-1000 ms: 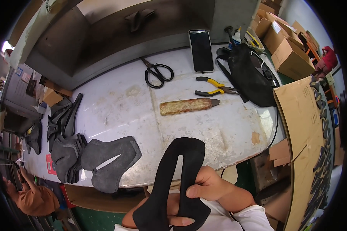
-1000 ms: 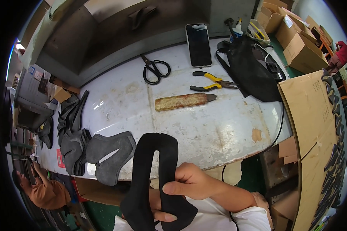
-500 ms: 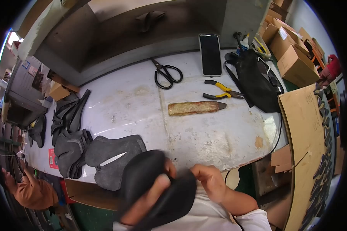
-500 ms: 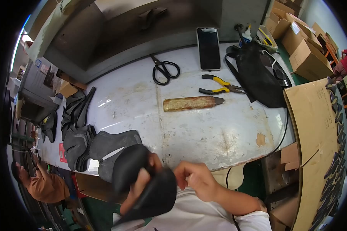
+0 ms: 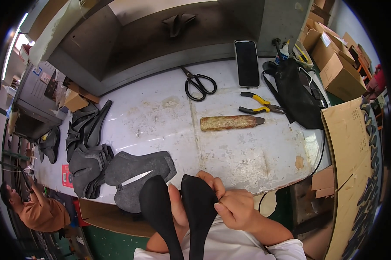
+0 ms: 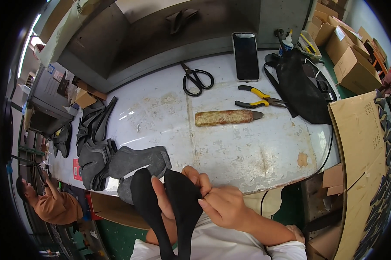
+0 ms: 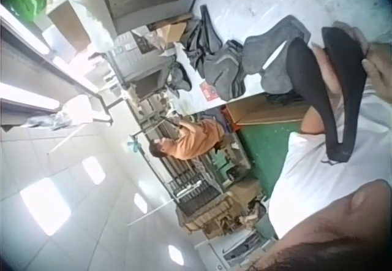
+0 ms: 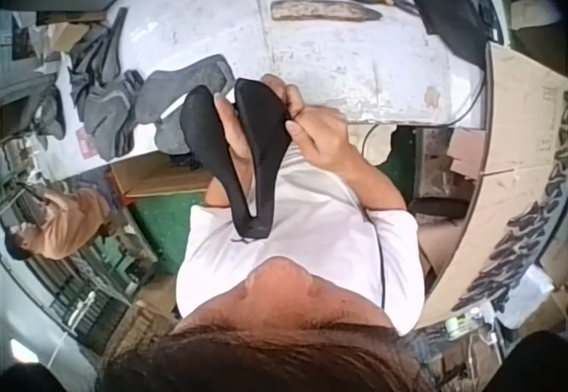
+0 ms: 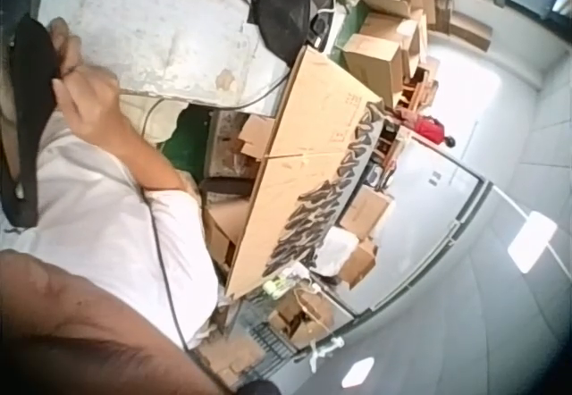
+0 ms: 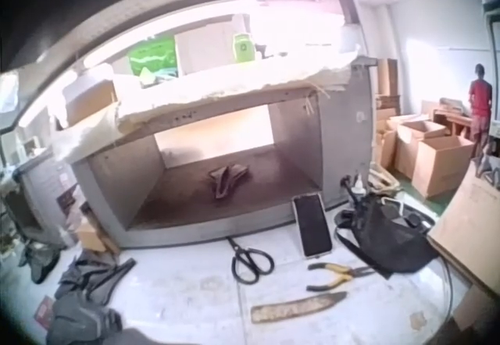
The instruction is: Inspecting and aligning fabric covers for bicycle saddle components at a manufacturing workbench.
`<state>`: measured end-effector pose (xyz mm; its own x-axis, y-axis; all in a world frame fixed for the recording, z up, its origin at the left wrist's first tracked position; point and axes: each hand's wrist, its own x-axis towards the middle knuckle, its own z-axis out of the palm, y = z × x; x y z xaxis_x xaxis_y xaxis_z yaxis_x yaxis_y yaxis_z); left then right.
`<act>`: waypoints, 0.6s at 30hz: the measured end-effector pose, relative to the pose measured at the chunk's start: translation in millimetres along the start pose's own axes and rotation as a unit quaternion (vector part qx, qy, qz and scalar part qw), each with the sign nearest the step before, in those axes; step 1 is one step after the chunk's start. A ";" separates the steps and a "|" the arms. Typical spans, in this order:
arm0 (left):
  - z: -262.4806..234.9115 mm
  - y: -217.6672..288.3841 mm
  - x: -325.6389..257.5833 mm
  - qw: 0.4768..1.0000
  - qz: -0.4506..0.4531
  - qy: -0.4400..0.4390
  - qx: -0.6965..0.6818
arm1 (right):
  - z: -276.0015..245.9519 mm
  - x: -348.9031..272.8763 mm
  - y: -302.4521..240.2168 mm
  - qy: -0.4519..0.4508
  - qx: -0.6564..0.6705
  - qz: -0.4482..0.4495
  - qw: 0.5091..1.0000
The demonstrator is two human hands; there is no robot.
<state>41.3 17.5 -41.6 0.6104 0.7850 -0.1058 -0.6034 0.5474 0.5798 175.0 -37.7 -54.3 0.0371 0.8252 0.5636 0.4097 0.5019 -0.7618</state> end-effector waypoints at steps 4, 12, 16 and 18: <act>-16.9 -3.2 0.0 0.985 -0.042 -0.113 -0.121 | 4.0 -13.8 -9.9 -0.006 0.095 0.110 0.989; -12.6 8.1 -7.9 0.994 -0.075 -0.054 -0.051 | -1.9 -13.8 -10.0 0.001 0.317 0.279 0.907; 1.0 7.0 -4.6 0.983 -0.038 0.097 0.154 | -2.6 -16.4 -3.9 0.031 0.212 0.205 0.955; 1.0 4.7 -11.7 0.968 -0.070 0.200 0.133 | 8.6 -7.3 -7.8 0.141 0.361 0.360 0.849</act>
<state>31.8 10.7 -36.8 0.3975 0.7868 -0.4722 -0.3430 0.6047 0.7188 163.7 -45.4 -55.3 0.2984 0.9420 -0.1540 -0.4731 0.0059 -0.8810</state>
